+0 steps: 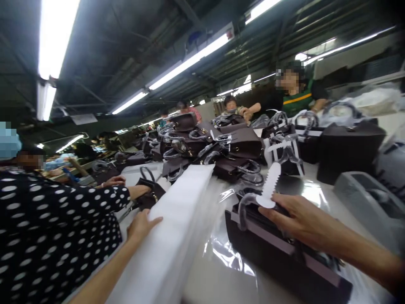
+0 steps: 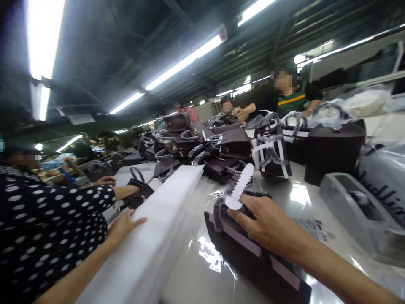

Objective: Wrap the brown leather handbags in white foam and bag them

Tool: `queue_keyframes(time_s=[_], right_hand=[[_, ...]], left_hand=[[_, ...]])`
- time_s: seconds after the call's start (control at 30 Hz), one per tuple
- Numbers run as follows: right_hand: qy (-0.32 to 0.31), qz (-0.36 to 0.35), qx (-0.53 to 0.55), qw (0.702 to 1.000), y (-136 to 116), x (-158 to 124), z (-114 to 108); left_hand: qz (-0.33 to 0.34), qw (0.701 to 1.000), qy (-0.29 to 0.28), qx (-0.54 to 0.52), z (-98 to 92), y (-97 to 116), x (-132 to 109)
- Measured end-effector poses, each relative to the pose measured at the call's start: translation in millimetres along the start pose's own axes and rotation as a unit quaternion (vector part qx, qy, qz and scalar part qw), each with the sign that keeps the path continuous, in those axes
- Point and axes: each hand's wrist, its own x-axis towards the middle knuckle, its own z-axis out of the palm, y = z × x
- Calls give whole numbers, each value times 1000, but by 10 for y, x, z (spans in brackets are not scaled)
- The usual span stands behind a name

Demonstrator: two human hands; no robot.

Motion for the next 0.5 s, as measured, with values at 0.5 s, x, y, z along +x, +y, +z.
queue_keyframes(time_s=[0.5], right_hand=[[232, 135, -163, 949, 229, -117, -1231]], left_hand=[[209, 845, -49, -489, -907, 1207, -362]])
